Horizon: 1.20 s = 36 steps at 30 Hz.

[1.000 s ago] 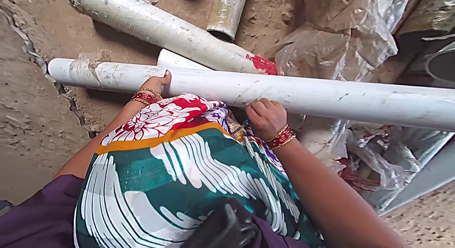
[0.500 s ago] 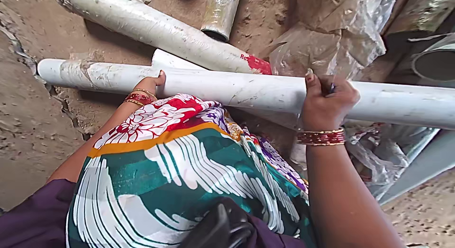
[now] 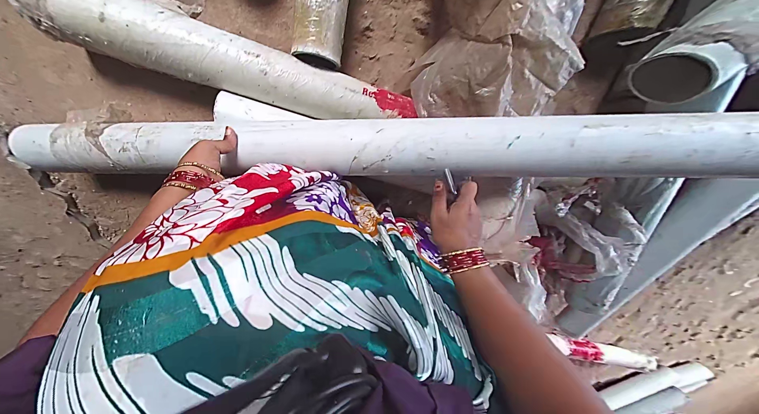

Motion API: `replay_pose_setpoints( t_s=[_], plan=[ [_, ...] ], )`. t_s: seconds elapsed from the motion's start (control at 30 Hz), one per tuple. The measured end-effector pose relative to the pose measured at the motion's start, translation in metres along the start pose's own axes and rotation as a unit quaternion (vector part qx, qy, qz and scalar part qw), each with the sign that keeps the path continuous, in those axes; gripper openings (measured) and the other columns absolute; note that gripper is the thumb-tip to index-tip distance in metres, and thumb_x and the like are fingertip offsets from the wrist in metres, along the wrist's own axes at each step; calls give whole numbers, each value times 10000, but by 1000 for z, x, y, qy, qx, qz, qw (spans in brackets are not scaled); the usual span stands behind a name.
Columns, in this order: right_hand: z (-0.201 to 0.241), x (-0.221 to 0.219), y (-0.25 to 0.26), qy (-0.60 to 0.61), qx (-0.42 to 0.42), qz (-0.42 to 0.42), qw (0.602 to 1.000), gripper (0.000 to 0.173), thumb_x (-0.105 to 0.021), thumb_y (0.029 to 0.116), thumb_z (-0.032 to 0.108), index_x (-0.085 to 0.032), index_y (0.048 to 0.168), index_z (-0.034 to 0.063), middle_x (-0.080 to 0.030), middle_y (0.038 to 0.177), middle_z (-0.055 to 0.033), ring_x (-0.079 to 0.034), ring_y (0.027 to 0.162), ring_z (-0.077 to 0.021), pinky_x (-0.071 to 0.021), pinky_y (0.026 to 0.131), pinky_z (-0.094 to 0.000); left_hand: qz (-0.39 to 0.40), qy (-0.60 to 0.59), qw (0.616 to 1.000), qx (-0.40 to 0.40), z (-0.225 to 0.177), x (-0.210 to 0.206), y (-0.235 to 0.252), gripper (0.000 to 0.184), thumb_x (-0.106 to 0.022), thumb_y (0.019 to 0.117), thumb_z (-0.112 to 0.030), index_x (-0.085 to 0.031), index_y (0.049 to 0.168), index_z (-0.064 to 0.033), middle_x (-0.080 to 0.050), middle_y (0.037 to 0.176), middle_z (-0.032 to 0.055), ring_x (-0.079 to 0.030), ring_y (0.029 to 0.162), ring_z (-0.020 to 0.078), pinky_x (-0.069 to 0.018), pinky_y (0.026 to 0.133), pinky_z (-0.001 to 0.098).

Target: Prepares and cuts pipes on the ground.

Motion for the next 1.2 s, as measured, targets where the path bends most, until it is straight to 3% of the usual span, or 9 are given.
replay_pose_setpoints(
  t_s=[0.07, 0.13, 0.23, 0.3, 0.53, 0.7, 0.8, 1.07, 1.2],
  plan=[
    [-5, -13, 0, 30, 11, 20, 999, 624, -318, 1100, 491, -427, 1405, -42, -613, 1203, -318, -640, 1109, -485, -508, 897, -630, -14, 5, 1000, 8, -1, -1, -3, 368, -515, 1062, -418, -532, 1309, -145, -636, 1085, 37, -651, 897, 75, -555, 752, 262],
    [-7, -20, 0, 73, 72, -14, 995, 575, -261, 1114, 364, -525, 1288, -116, -592, 1177, -355, -602, 1138, -504, -486, 956, -607, -14, 7, 1000, 11, -2, -2, -7, 360, -502, 1066, -422, -523, 1305, -153, -632, 1063, 24, -647, 865, 60, -551, 731, 246],
    [-7, -18, 2, 155, 107, -123, 974, 451, -312, 1128, 230, -586, 1022, -112, -598, 955, -252, -634, 924, -348, -523, 841, -466, -11, 9, 1000, 5, -3, -3, -8, 315, -506, 1068, -395, -538, 1274, -159, -639, 1028, 1, -644, 829, 36, -543, 705, 225],
    [-8, -19, 7, 194, 108, -140, 965, 400, -325, 1132, 244, -576, 1028, -50, -579, 815, -123, -604, 708, -185, -532, 681, -359, -9, 1, 1000, 4, -3, -4, -10, 301, -502, 1071, -393, -538, 1265, -165, -633, 1018, -5, -648, 832, 36, -551, 705, 222],
    [6, -45, -5, 160, 235, -162, 945, 260, -520, 1047, 68, -669, 936, -114, -690, 819, -235, -705, 765, -319, -573, 741, -420, -3, 0, 1000, -3, -2, -2, -7, 327, -504, 1070, -391, -518, 1314, -174, -628, 1093, 2, -646, 917, 42, -550, 771, 237],
    [-1, -35, -7, 180, 168, -181, 952, 300, -429, 1113, 161, -608, 1153, -75, -640, 852, -180, -649, 691, -243, -575, 666, -390, -19, -13, 1000, 17, -2, -3, -12, 316, -498, 1069, -410, -542, 1254, -158, -640, 1008, 11, -655, 813, 45, -556, 688, 221],
    [1, -36, 3, 185, 155, -156, 958, 274, -441, 1101, 129, -602, 1115, -93, -622, 787, -196, -633, 668, -282, -549, 656, -439, -16, -4, 999, 28, -4, -4, -15, 324, -487, 1070, -431, -543, 1234, -157, -636, 975, 10, -650, 781, 47, -551, 667, 220],
    [0, -54, 0, 408, 120, -43, 904, 240, -403, 1108, 206, -557, 1075, 24, -479, 714, 56, -479, 569, -5, -463, 550, -199, -9, -20, 1000, 17, -3, -3, -10, 297, -495, 1071, -405, -544, 1233, -161, -640, 976, 4, -656, 795, 45, -558, 677, 223],
    [5, -51, 0, 252, 165, 13, 954, 258, -473, 1078, 117, -652, 1070, -67, -607, 736, -131, -583, 622, -205, -504, 622, -389, 3, -14, 1000, 9, -1, -3, -11, 298, -475, 1080, -402, -533, 1258, -169, -630, 1011, -5, -653, 843, 37, -558, 718, 220]
  ],
)
Point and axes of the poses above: each hand's wrist, its own y-axis towards the middle knuckle, its own x-axis out of the back of the hand, z = x × y, the point moved 3 cm from there along y, towards the middle knuckle
